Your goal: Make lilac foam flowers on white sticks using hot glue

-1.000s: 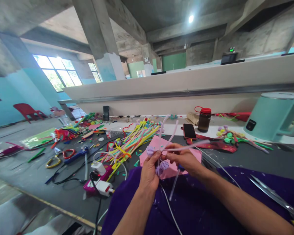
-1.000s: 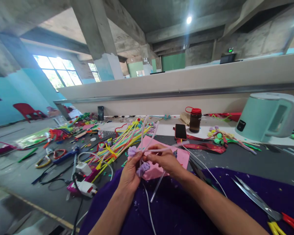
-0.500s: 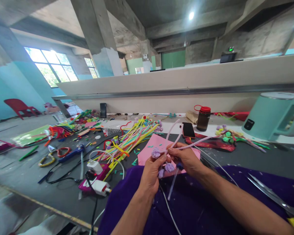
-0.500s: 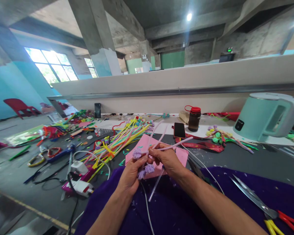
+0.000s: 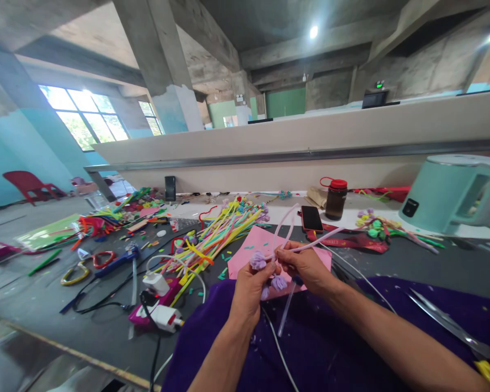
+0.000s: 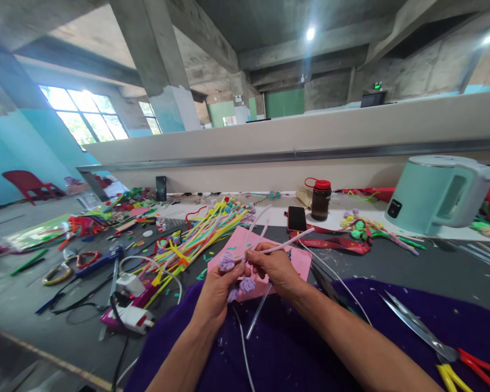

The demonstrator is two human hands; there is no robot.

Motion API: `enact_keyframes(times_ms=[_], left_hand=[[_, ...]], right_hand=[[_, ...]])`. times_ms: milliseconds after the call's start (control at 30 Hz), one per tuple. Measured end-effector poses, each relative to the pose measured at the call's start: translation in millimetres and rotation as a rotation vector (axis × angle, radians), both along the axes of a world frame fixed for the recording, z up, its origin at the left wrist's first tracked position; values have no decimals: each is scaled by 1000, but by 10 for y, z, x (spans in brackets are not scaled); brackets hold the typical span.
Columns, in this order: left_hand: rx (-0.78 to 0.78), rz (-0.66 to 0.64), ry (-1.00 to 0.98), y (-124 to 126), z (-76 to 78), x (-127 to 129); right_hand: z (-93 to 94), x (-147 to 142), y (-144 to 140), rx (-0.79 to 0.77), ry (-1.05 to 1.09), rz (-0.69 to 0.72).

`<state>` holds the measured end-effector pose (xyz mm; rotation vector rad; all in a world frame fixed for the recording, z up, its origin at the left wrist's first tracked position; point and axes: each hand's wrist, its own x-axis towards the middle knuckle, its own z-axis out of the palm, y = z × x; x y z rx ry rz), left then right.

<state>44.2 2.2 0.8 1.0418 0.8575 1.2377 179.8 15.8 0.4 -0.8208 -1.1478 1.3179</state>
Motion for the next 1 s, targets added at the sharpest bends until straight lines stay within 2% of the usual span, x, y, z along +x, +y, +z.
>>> enact_keyframes(times_ms=[367,600,733,1000], left_hand=[[17,-6,-22,-5,19,-6],[-17,16,-68,12,30,-27],[-53,14,-92,30,29,-60],[-142,-51,-95,37,-3,-64]], right_hand=[[37,-53,-36,-44,116,9],[27,-62,-71,54,-2,-37],[54,-48,-78,74,-21,3],[-6,-56,-42,-6,98,-62]])
